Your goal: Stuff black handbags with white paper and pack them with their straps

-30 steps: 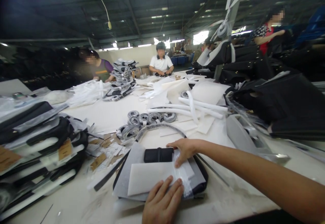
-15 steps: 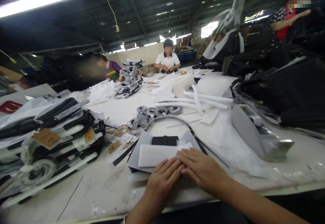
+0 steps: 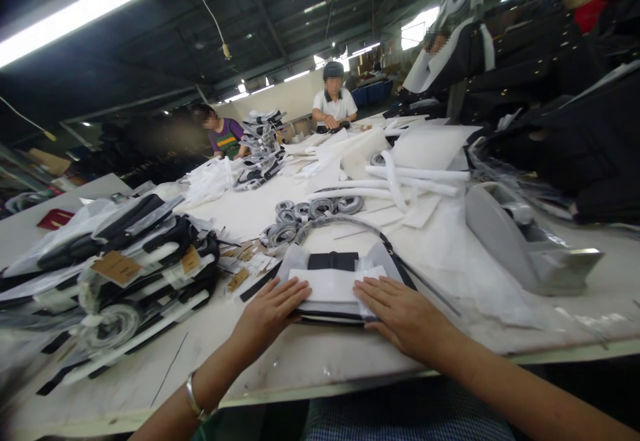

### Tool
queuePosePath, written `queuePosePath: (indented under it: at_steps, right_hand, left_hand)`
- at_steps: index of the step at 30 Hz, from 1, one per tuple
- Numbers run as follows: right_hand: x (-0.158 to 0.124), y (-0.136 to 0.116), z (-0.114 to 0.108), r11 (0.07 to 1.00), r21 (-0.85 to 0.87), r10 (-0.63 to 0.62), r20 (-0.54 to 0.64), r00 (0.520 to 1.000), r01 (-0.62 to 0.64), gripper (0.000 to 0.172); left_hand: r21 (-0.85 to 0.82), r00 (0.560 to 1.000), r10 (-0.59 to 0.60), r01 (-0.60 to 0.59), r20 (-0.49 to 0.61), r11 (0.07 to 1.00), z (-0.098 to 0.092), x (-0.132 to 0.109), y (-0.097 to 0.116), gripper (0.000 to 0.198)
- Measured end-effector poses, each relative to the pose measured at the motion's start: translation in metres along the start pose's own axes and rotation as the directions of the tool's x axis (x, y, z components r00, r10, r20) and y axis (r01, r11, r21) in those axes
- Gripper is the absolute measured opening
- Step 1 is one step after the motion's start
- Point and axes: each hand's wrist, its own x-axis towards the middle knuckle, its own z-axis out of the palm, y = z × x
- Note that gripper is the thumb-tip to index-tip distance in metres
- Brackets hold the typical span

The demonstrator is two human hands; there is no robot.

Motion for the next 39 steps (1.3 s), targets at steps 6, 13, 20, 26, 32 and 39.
queuePosePath:
  at_steps: [6,13,20,26,32,39]
  right_hand:
    - [-0.005,-0.026,-0.011,0.997,0.061,0.045,-0.077,0.996,-0.041,0.044]
    - [-0.015,-0.074,0.019,0.354,0.718,0.558,0.352,0.751,-0.599,0.037]
    - [0.013,-0.098,0.003,-0.285,0.872,0.550,0.489,0.677,-0.399,0.024]
    - [0.029,-0.124,0.016,-0.469,0.877,0.667,0.427,0.611,-0.100,0.015]
    - [0.035,-0.131,0.035,-0.543,0.834,0.720,0.407,0.562,0.092,0.009]
    - [0.039,-0.136,0.033,-0.541,0.829,0.765,0.415,0.493,0.141,0.009]
  left_hand:
    - [-0.065,0.997,-0.068,0.066,-0.030,0.996,0.014,-0.001,0.000,0.051]
    - [-0.132,0.978,-0.174,0.159,-0.112,0.978,0.011,-0.006,0.020,0.057]
    - [-0.177,0.944,-0.260,0.226,-0.204,0.958,0.013,-0.008,0.051,0.055]
    - [-0.282,0.939,-0.300,0.246,-0.166,0.927,0.002,-0.008,0.055,0.055]
    - [-0.190,0.926,-0.308,0.269,-0.217,0.944,0.007,-0.024,0.066,0.053]
    - [0.109,0.905,-0.217,0.274,-0.367,0.956,0.030,-0.030,0.088,0.061]
